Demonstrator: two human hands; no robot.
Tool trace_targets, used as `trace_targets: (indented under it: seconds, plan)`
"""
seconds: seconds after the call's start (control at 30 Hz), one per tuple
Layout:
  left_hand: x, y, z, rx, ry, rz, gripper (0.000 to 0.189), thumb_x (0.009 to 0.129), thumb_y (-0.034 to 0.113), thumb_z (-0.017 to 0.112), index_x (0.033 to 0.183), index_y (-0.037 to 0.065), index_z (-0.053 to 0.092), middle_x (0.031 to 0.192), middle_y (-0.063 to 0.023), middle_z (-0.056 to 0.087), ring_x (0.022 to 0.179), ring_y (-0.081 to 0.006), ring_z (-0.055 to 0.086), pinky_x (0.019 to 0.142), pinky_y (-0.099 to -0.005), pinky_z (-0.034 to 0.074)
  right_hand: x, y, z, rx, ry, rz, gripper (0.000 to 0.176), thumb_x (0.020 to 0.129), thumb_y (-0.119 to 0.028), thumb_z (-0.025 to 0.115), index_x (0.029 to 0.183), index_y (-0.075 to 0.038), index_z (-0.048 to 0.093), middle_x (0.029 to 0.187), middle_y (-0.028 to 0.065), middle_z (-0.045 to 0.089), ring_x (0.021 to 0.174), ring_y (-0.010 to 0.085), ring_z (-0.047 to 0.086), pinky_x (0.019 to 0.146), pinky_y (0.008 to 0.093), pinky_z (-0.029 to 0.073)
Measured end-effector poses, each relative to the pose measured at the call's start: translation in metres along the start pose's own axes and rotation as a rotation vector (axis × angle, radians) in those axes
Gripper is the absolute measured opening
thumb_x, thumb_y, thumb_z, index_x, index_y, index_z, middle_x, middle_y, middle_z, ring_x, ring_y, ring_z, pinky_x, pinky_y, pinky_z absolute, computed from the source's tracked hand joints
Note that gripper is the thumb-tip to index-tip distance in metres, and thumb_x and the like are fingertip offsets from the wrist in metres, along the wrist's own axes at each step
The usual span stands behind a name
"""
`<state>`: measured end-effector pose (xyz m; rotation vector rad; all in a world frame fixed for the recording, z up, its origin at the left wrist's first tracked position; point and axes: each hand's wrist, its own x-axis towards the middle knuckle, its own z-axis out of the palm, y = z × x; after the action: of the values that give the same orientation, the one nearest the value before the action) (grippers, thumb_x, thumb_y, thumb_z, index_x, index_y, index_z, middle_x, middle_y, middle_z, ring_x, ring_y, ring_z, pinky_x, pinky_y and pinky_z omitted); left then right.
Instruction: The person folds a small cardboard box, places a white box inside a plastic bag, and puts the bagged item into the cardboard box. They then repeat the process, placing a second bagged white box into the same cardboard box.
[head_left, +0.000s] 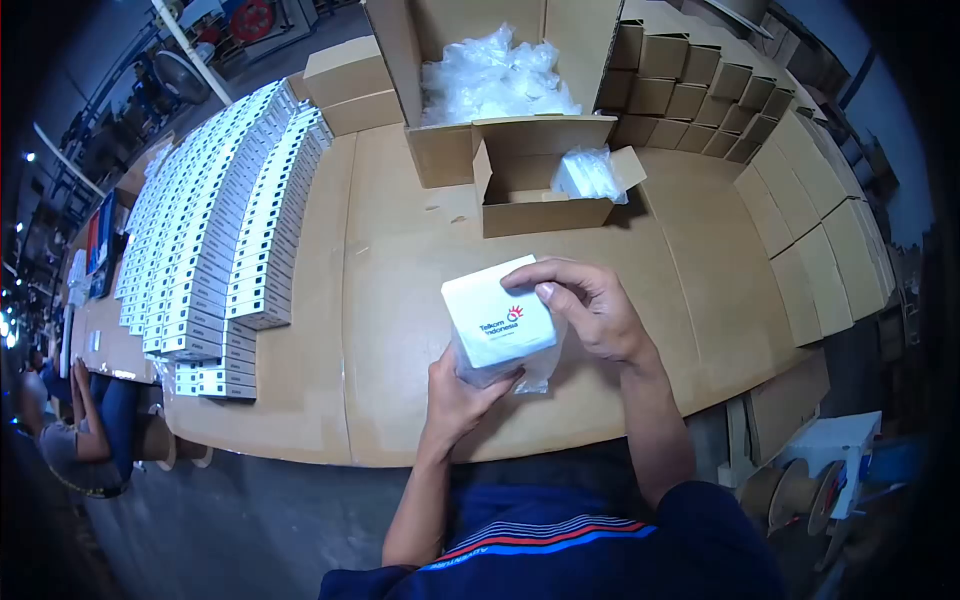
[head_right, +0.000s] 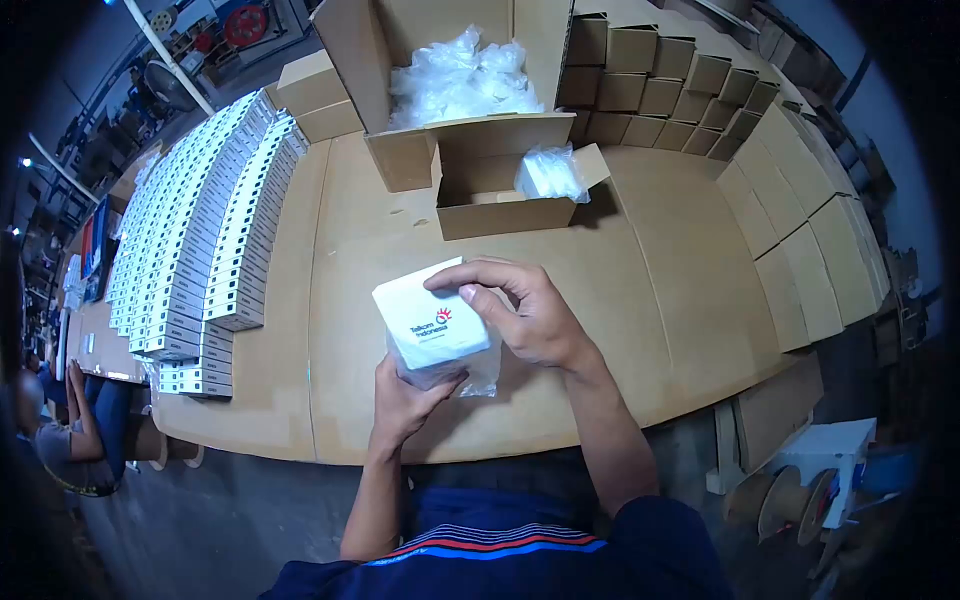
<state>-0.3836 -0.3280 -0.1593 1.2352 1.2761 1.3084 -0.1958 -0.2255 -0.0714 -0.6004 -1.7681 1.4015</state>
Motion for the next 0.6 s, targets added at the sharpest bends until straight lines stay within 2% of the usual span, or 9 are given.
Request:
trace_targets:
  seconds: [0.1,0.2,0.3,0.33,0.37,0.4,0.5,0.53,0.6]
  plan:
    - [0.003,-0.004,-0.002,0.025,-0.025,-0.023,0.064,0.076,0.01,0.091,0.13,-0.005,0.06,0.119,-0.0149,0.073,0.111,-0.0221,0.07,0.096,-0.0371,0.055,-0.006,0.016,-0.001,0.046,0.088,0.016,0.028,0.104,-0.008,0.053,0.122,0.002,0.071,0.117,0.0123,0.073,0.113,0.02,0.066,0.101,0.0338,0.051]
    - [0.001,-0.002,0.002,-0.1,-0.069,-0.035,0.06,0.086,0.011,0.083,0.137,-0.005,0.055,0.124,-0.0126,0.069,0.113,-0.0205,0.067,0.098,-0.0356,0.054,-0.013,0.024,0.003,0.023,0.118,0.083,0.028,0.105,-0.009,0.053,0.123,0.002,0.071,0.119,0.0124,0.073,0.113,0.0194,0.066,0.103,0.0332,0.049]
    - [-0.004,-0.031,-0.003,-0.482,-0.065,-0.182,0.049,0.101,0.018,0.067,0.141,-0.004,0.05,0.128,-0.0098,0.066,0.115,-0.0189,0.064,0.099,-0.0336,0.052,-0.02,0.032,-0.003,0.064,0.043,0.157,0.031,0.106,-0.013,0.053,0.131,0.001,0.066,0.127,0.0125,0.068,0.123,0.0182,0.06,0.106,0.033,0.047]
    - [-0.003,-0.027,0.002,-0.532,-0.034,-0.145,0.042,0.111,0.026,0.05,0.14,-0.003,0.051,0.128,-0.0091,0.065,0.114,-0.0171,0.063,0.098,-0.0323,0.052,-0.022,0.035,-0.004,0.084,0.018,0.161,0.033,0.106,-0.015,0.053,0.134,0.001,0.063,0.13,0.0123,0.066,0.126,0.0182,0.058,0.107,0.0334,0.046]
    - [-0.003,-0.029,0.002,-0.537,-0.018,-0.171,0.042,0.111,0.027,0.05,0.14,-0.003,0.051,0.127,-0.0096,0.065,0.113,-0.0175,0.064,0.097,-0.0334,0.053,-0.024,0.038,-0.005,0.103,-0.007,0.165,0.036,0.107,-0.016,0.052,0.138,0.0,0.06,0.133,0.0121,0.064,0.129,0.0182,0.056,0.108,0.0337,0.045]
    - [-0.004,-0.034,0.001,-0.543,-0.003,-0.196,0.042,0.111,0.028,0.049,0.14,-0.002,0.051,0.127,-0.0102,0.065,0.113,-0.0178,0.065,0.096,-0.0345,0.055,-0.028,0.043,-0.004,0.191,-0.004,0.169,0.042,0.105,-0.013,0.056,0.145,-0.001,0.051,0.139,0.0144,0.058,0.132,0.0185,0.052,0.108,0.0333,0.045]
    - [-0.003,-0.039,0.006,-0.585,0.076,-0.191,0.04,0.112,0.029,0.047,0.139,-0.001,0.052,0.125,-0.0106,0.065,0.111,-0.0177,0.066,0.095,-0.0357,0.056,-0.039,0.056,0.013,0.356,0.257,0.22,0.044,0.102,-0.007,0.06,0.144,-0.002,0.05,0.139,0.0169,0.056,0.129,0.0188,0.054,0.106,0.0325,0.047]
    - [-0.003,-0.04,0.007,-0.586,0.09,-0.187,0.04,0.112,0.029,0.047,0.139,-0.001,0.052,0.125,-0.0104,0.066,0.111,-0.0174,0.066,0.094,-0.0354,0.056,-0.043,0.066,0.017,0.444,0.349,0.299,0.034,0.101,-0.005,0.064,0.134,-0.001,0.055,0.128,0.0151,0.062,0.118,0.0158,0.06,0.1,0.0296,0.05]
    - [-0.003,-0.042,0.007,-0.566,0.107,-0.178,0.04,0.112,0.029,0.047,0.138,-0.001,0.053,0.125,-0.0101,0.066,0.11,-0.0169,0.066,0.094,-0.0348,0.056,-0.054,0.084,0.027,0.597,0.372,0.337,0.026,0.102,-0.007,0.064,0.126,0.0,0.058,0.117,0.0109,0.067,0.108,0.0132,0.062,0.095,0.0282,0.051]
